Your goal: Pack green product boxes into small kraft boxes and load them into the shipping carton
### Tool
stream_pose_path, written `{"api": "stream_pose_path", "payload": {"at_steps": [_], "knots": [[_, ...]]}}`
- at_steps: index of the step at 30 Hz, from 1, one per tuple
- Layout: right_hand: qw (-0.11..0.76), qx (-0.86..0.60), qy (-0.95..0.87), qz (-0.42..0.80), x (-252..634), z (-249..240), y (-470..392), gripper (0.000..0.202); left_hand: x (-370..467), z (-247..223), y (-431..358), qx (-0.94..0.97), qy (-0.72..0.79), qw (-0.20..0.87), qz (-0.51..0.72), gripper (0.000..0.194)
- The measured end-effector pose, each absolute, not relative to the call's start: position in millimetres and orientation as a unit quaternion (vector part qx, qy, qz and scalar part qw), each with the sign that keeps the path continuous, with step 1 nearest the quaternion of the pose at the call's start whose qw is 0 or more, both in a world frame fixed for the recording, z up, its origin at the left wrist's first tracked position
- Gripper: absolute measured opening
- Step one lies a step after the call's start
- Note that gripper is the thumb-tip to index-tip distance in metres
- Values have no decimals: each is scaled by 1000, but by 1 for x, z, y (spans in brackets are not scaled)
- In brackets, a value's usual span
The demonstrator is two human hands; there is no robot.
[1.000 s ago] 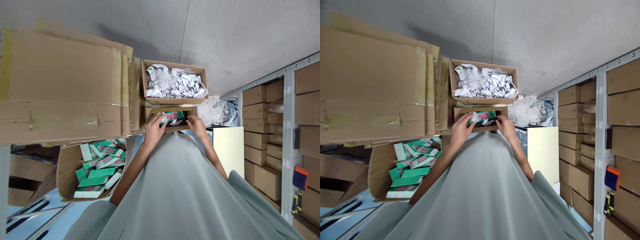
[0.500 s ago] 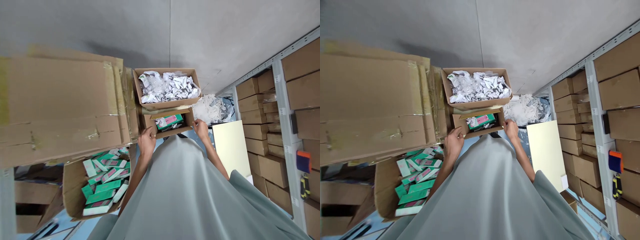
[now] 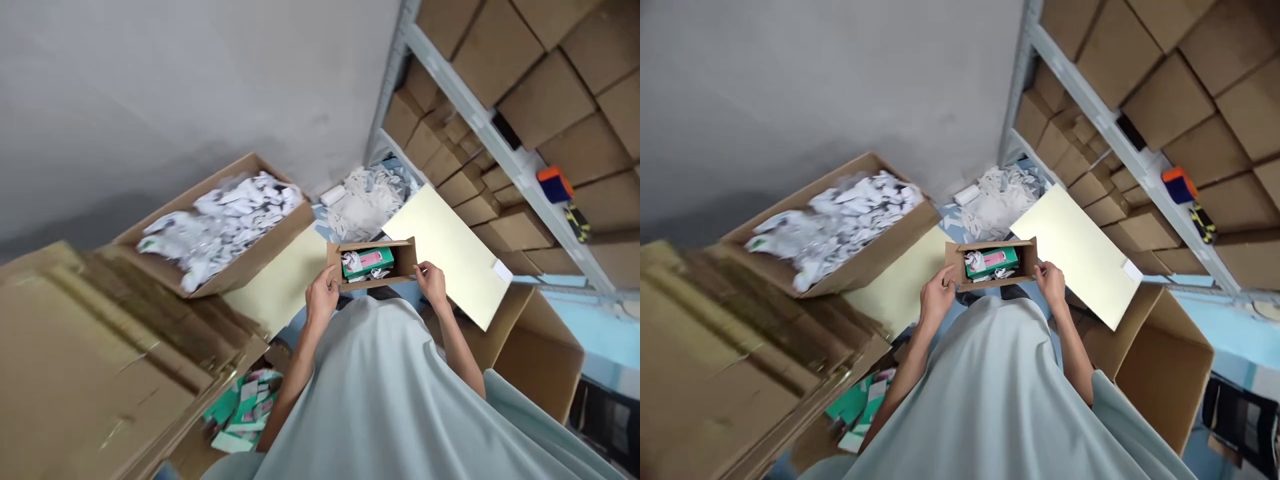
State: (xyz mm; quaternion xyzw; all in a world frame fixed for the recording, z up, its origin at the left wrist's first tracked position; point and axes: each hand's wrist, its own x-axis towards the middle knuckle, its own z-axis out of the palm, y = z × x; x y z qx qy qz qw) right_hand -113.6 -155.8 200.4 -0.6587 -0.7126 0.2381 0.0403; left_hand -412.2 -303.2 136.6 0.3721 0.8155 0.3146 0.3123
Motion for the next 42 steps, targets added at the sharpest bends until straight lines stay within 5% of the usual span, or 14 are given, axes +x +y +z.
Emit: {"api": "stream_pose_path", "payload": {"at_steps": [20,25,29,32,35,42], "knots": [[196,-820,-455,286,168,141,-114,23,-149,100,-14,659,643,352,169,43],[192,-828,-435,297,185,133,-101,21,-138,96,1,658,643,341,195,37],[204,-817,-496,213,188,134,-70,59,-142,102,-7,642,649,327,242,53],[176,-798,-541,197,193,137,-36,45,-140,103,-15,620,667,324,256,67],[162,-787,-559,204,203,138,-4,26,-136,102,-21,625,663,314,265,53],[207,-808,-487,259,216,123,35,25,-133,100,-24,738,548,348,185,41]]}}
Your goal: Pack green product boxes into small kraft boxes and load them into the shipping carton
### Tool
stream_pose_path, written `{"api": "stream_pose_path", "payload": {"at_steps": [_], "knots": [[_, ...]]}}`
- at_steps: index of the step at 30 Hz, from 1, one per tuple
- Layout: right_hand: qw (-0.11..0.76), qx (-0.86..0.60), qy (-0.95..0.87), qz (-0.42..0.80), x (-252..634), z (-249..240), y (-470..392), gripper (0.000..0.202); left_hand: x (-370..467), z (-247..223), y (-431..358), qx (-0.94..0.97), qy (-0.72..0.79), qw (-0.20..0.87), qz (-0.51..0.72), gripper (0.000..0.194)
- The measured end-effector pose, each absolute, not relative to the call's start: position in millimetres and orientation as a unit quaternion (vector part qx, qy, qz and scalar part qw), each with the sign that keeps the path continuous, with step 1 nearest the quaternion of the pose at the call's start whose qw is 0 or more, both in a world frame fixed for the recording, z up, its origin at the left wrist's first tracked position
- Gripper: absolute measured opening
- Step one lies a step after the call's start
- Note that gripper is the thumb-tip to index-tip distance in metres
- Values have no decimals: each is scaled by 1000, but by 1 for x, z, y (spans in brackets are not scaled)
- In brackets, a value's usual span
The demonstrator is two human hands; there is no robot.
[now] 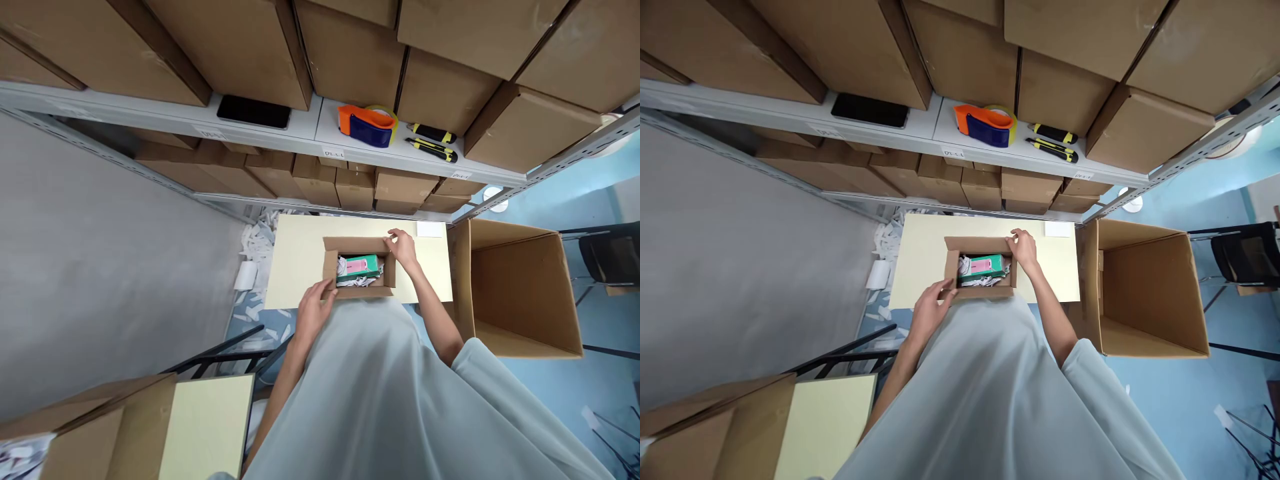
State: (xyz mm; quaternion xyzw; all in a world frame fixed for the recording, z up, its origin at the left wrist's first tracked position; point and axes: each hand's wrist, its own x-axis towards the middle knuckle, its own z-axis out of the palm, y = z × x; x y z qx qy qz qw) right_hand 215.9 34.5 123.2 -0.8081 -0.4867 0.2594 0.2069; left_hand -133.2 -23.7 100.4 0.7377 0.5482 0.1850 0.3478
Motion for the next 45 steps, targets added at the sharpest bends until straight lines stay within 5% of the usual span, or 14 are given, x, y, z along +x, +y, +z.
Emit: {"api": "stream_pose_path", "payload": {"at_steps": [9,14,22,34,45], "knots": [[371,-775,-298,416,178,99,-5,56,-128,95,-21,775,500,380,66,76],[346,-775,-415,326,173,102,-32,49,-120,98,-1,702,620,319,141,93],[247,-772,-472,348,176,100,-67,27,-108,93,41,719,611,315,107,33],[231,-811,-410,347,209,114,-51,19,-78,100,48,683,628,355,116,26],[19,-815,-509,275,211,125,-37,27,-56,96,51,722,614,319,23,25]]}}
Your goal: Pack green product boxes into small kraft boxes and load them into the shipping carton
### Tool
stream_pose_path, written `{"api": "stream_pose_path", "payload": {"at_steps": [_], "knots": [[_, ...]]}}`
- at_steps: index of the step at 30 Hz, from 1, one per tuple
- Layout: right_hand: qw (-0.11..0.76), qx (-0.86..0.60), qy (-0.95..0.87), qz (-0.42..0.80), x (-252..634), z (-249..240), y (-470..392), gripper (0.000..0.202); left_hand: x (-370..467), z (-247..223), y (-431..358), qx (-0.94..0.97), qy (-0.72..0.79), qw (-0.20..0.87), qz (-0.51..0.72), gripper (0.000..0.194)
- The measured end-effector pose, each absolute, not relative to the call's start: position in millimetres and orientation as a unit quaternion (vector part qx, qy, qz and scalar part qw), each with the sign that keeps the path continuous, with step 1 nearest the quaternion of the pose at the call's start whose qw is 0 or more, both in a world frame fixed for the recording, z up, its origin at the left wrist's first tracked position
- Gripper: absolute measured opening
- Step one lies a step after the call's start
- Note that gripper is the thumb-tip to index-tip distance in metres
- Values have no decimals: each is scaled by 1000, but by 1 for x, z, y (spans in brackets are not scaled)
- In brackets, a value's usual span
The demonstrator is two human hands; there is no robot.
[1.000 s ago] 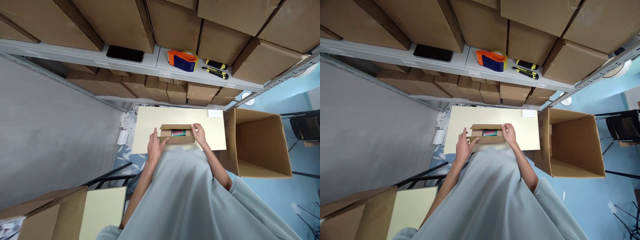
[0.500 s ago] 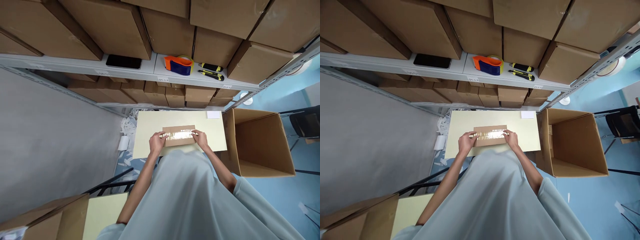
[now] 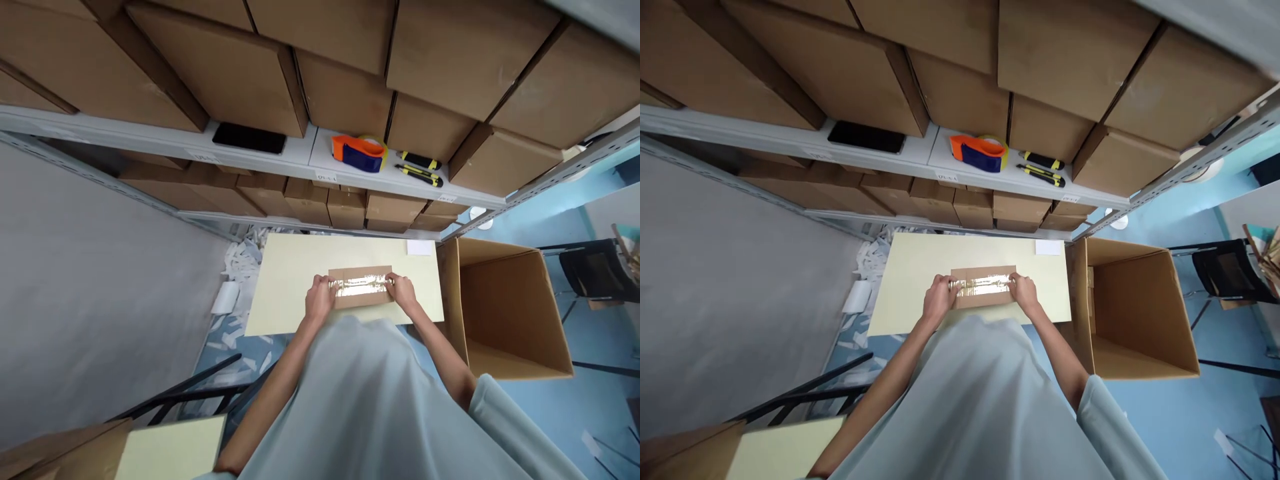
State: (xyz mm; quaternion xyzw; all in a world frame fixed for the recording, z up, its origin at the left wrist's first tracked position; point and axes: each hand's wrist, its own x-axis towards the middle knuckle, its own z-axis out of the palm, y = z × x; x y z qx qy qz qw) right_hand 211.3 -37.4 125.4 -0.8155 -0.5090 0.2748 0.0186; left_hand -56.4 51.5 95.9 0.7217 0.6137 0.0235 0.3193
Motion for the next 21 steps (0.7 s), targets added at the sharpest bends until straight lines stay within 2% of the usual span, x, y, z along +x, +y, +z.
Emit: {"api": "stream_pose_path", "payload": {"at_steps": [8,12,15,19,21], "knots": [[-12,-797,-557,234,198,135,-36,32,-69,82,55,729,612,303,45,27],[-39,-765,-602,224,203,146,-11,24,-64,85,70,751,589,296,40,41],[-9,-743,-646,177,211,181,34,26,-52,116,90,765,573,293,20,52],[58,-726,-683,52,221,257,115,31,-26,179,127,781,552,288,54,39],[98,-713,-695,0,224,292,154,35,-8,210,151,791,537,277,97,40]]}}
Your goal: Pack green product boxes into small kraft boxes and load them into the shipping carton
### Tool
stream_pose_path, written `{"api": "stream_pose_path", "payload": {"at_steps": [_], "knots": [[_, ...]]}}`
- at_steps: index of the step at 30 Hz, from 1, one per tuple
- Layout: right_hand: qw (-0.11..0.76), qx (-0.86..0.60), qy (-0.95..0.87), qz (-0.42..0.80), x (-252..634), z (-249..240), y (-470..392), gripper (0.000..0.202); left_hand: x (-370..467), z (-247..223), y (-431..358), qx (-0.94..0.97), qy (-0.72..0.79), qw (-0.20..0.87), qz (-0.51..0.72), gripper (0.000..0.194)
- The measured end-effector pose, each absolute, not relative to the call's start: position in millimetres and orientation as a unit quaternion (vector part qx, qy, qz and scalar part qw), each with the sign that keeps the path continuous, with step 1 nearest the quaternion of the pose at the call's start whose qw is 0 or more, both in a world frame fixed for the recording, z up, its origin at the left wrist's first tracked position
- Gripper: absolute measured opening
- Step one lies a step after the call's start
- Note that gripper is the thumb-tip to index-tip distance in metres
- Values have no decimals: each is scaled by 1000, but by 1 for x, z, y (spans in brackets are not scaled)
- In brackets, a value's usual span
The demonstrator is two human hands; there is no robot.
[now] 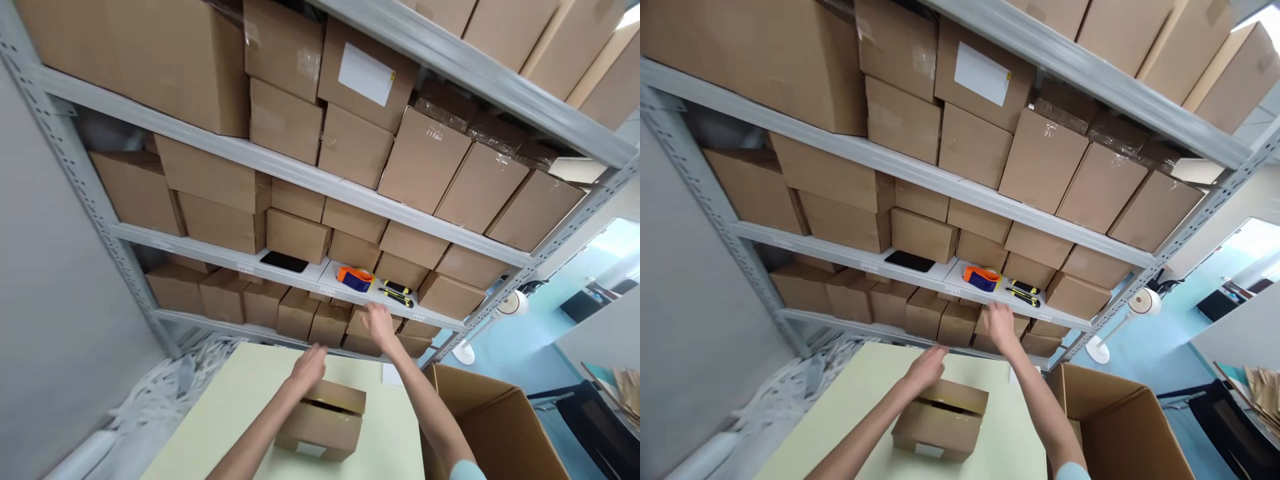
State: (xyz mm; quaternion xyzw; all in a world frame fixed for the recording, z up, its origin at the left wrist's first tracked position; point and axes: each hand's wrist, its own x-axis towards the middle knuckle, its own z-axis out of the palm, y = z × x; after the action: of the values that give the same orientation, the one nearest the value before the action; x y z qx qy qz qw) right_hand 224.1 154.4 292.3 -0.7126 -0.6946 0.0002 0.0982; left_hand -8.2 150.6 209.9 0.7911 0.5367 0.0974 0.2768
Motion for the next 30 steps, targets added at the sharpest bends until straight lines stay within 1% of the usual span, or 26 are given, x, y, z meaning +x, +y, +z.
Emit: {"api": "stream_pose_path", "payload": {"at_steps": [2,4,6,9,14,17,20,21,22,23,25,26,27,28,30], "knots": [[116,-709,-695,-32,224,318,189,38,12,238,176,798,520,265,150,37],[108,-712,-693,-39,221,332,218,44,30,262,199,798,506,252,209,39],[80,-716,-693,-30,216,335,240,50,45,281,216,789,500,241,264,41],[41,-727,-686,-7,208,327,261,50,58,298,227,770,499,240,316,40],[11,-746,-665,21,206,317,279,54,63,291,216,744,498,270,355,36],[11,-748,-662,34,211,323,282,56,62,276,205,721,504,299,369,33],[20,-743,-668,41,217,320,266,54,54,255,189,694,514,329,382,33],[41,-738,-672,51,217,313,254,53,48,246,180,682,512,341,395,32],[83,-730,-675,69,217,303,238,51,42,238,169,668,504,355,416,31],[144,-718,-674,99,215,290,218,49,35,229,155,653,491,368,444,29],[300,-675,-648,186,206,259,167,47,20,216,123,621,459,386,505,24],[369,-648,-622,238,198,244,138,49,13,211,106,609,447,390,527,22],[420,-623,-593,288,188,230,110,52,7,209,90,602,443,390,538,21],[457,-603,-562,333,177,220,83,56,1,208,74,599,443,390,541,20],[498,-584,-502,398,154,208,38,64,-6,208,48,599,451,390,535,18]]}}
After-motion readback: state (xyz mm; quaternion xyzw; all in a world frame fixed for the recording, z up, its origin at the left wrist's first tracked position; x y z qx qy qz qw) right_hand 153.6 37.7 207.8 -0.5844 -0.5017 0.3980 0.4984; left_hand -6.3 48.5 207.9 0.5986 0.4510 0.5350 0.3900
